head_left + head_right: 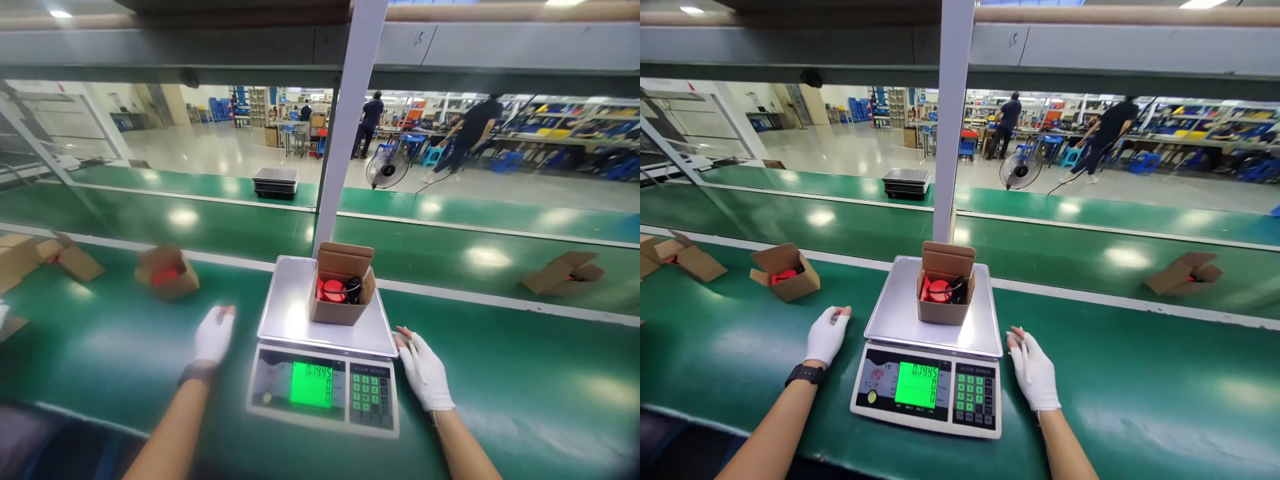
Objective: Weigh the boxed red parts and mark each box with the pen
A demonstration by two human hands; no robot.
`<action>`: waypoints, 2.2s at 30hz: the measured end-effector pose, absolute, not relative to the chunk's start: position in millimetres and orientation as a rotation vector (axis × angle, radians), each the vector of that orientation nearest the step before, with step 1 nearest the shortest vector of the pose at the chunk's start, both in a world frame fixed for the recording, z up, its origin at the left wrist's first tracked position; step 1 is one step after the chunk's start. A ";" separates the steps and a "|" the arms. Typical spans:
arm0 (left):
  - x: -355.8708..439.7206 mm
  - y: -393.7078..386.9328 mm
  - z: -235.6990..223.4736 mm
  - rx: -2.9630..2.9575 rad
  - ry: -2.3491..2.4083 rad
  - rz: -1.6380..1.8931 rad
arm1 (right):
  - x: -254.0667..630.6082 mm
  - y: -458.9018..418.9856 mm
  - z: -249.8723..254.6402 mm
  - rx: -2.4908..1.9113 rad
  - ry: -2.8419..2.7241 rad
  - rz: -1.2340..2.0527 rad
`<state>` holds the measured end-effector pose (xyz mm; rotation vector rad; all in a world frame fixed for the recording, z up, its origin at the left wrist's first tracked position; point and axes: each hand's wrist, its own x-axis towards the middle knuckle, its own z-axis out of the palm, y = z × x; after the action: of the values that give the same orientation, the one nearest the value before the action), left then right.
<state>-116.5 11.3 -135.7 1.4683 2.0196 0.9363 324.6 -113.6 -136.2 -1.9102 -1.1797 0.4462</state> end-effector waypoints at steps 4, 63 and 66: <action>-96.2 -3.6 -133.8 1.447 1.892 0.997 | 319.9 -117.4 -134.9 -1.946 -1.284 0.384; 28.3 -5.7 10.0 1.409 0.775 1.031 | 171.0 -47.2 64.0 -1.493 -1.872 0.266; 28.7 -5.0 8.0 1.408 0.766 1.031 | 170.5 -48.3 64.3 -1.482 -1.878 0.247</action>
<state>28.7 -5.0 8.0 1.4079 0.7656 1.0312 170.5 -48.3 64.3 -1.4820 -1.8783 0.2468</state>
